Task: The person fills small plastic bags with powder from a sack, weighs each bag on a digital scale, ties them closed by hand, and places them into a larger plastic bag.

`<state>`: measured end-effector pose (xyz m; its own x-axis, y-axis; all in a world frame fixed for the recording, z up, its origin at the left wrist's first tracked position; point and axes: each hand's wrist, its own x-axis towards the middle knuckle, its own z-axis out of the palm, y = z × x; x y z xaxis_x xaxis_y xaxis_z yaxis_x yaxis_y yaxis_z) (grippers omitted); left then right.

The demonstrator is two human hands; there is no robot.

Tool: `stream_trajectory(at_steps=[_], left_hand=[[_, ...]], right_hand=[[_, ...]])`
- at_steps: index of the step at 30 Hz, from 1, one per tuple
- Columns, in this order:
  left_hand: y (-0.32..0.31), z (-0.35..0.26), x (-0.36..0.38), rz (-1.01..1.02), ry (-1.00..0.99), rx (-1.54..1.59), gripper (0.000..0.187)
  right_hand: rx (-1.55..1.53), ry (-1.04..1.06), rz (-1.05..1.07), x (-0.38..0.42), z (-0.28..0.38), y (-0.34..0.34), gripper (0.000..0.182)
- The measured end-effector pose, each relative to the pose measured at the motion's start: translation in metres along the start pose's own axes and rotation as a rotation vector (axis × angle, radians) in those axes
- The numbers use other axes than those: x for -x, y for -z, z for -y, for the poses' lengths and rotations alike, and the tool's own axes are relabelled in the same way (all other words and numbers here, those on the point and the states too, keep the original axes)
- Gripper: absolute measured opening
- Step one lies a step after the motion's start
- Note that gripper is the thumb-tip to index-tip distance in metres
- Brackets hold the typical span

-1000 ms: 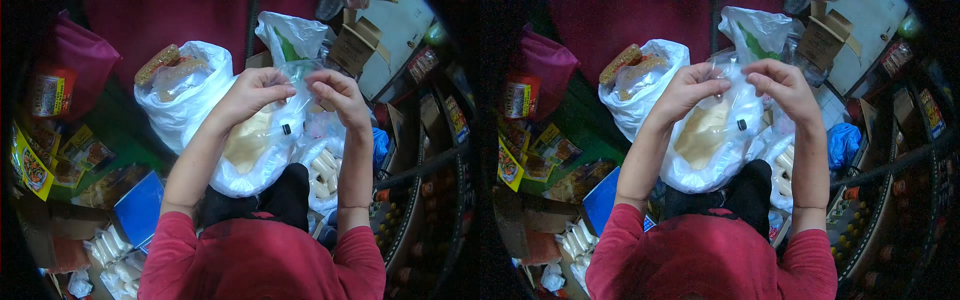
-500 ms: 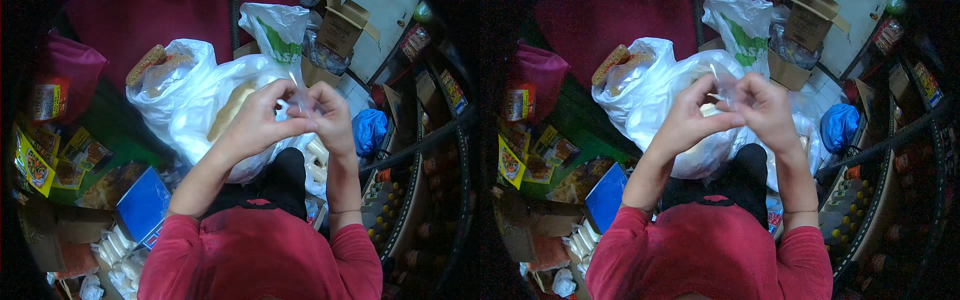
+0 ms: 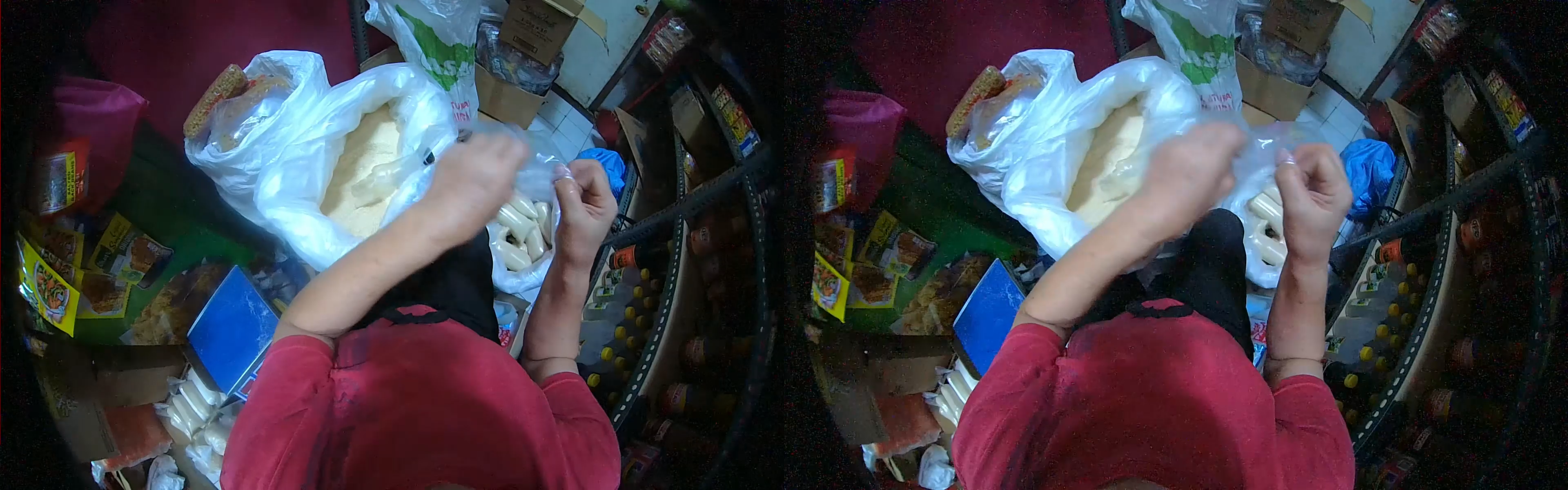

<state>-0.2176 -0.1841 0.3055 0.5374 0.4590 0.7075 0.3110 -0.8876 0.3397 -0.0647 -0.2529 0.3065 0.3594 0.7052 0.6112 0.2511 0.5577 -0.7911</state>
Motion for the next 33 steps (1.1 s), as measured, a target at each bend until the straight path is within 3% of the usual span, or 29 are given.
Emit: stream_trajectory(at_steps=[2,4,7,9,10,12,14,16,18,20,22,24,25,27,31,33], left_hand=[[-0.017,-0.028,0.007,0.165,0.021,0.19,0.026],[-0.028,-0.043,0.014,0.433,0.067,0.421,0.028],[-0.024,-0.042,0.023,0.452,-0.052,0.55,0.031],[0.0,-0.042,0.03,0.208,-0.016,0.618,0.025],[0.006,-0.036,0.04,0.211,-0.005,0.62,0.025],[0.018,-0.019,0.065,0.167,-0.255,0.367,0.016],[0.035,-0.008,0.099,0.258,-0.037,0.354,0.012],[0.043,0.001,0.145,0.258,0.207,0.504,0.021],[0.049,0.011,0.189,0.335,0.321,0.501,0.026],[0.065,0.012,0.216,0.407,0.436,0.507,0.031],[0.087,0.013,0.228,0.553,0.641,0.382,0.035],[0.108,0.015,0.235,0.483,0.696,0.323,0.033],[0.117,0.016,0.236,0.416,0.745,0.265,0.03],[0.132,0.021,0.237,0.344,0.789,0.24,0.031],[0.144,0.027,0.238,0.228,0.845,0.254,0.035],[0.145,0.03,0.237,0.217,0.837,0.241,0.035]], right_hand=[[0.332,0.263,-0.164,0.003,-0.002,0.01,0.021],[0.196,0.079,-0.13,0.021,0.003,0.027,0.024],[0.102,-0.122,-0.001,0.053,0.015,0.065,0.031],[0.212,-0.231,0.216,0.058,0.02,0.074,0.028],[0.302,-0.298,0.327,0.055,0.021,0.068,0.024],[0.318,-0.308,0.544,0.047,0.017,0.044,0.022],[0.224,-0.309,0.789,0.048,0.0,0.021,0.022],[0.193,-0.411,1.172,0.047,-0.016,-0.007,0.023],[0.057,-0.477,1.231,0.033,-0.029,-0.033,0.034],[0.373,-0.165,0.986,0.007,-0.051,-0.064,0.041],[0.73,0.267,0.908,-0.017,-0.08,-0.102,0.044],[0.92,0.49,0.888,-0.022,-0.114,-0.135,0.045],[0.92,0.492,0.891,-0.022,-0.114,-0.151,0.045],[1.224,0.279,1.298,-0.018,-0.116,-0.178,0.045],[1.273,0.395,1.296,-0.018,-0.142,-0.183,0.044],[1.219,0.187,1.196,-0.041,-0.12,-0.168,0.043]])
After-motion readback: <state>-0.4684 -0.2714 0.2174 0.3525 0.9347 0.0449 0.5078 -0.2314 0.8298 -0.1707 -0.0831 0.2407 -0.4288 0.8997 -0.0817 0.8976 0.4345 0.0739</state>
